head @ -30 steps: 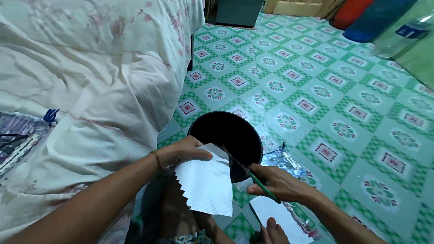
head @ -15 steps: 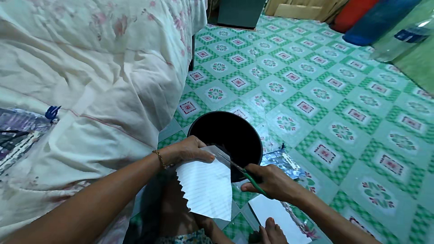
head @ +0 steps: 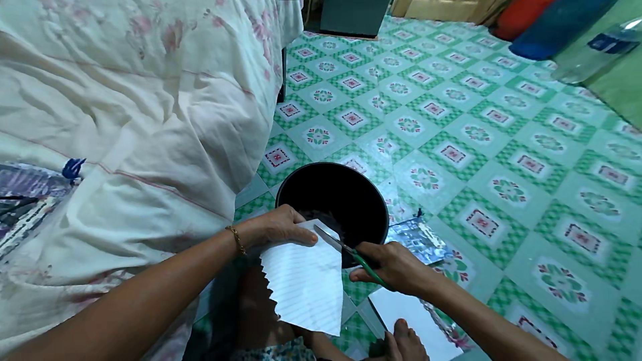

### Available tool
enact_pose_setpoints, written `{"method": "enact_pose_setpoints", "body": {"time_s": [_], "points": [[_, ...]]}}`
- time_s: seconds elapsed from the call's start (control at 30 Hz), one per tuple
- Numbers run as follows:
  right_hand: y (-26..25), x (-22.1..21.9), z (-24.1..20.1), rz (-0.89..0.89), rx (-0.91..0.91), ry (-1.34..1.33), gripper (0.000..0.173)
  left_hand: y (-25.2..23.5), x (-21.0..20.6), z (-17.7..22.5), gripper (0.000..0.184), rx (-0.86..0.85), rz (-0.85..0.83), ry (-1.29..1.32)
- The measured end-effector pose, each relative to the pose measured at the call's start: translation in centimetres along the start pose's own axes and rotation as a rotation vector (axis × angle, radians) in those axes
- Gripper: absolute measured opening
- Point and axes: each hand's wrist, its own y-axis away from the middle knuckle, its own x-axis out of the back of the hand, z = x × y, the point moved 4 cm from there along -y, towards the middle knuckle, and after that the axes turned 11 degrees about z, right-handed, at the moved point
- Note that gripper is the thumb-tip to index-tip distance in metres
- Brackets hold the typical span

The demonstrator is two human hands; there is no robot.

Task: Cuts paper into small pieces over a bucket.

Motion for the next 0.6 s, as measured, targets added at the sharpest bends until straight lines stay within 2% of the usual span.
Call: {"method": "enact_pose_setpoints", "body": {"time_s": [0.13, 0.27, 0.47, 0.6], "points": [[-0.2, -0.3, -0.2, -0.059, -0.048, -0.036, 0.056, 0.1, -0.3, -0.1, 0.015, 0.01, -0.032, 0.001], [-0.3, -0.4, -0.2, -0.007, -0.036, -0.105, 0.052, 0.3, -0.3, 0.0, 0.014, 0.001, -0.033, 0.004], [-0.3, 0.6, 1.2, 0.122, -0.162, -0.282, 0.04, -0.2, 1.2, 0.1, 0.013, -0.002, 0.127, 0.003], [-0.3, 0.9, 1.9, 0.187, -0.253, -0.383, 0.03, -0.5, 1.8, -0.2, 0.018, 0.055, 0.266, 0.151]]}}
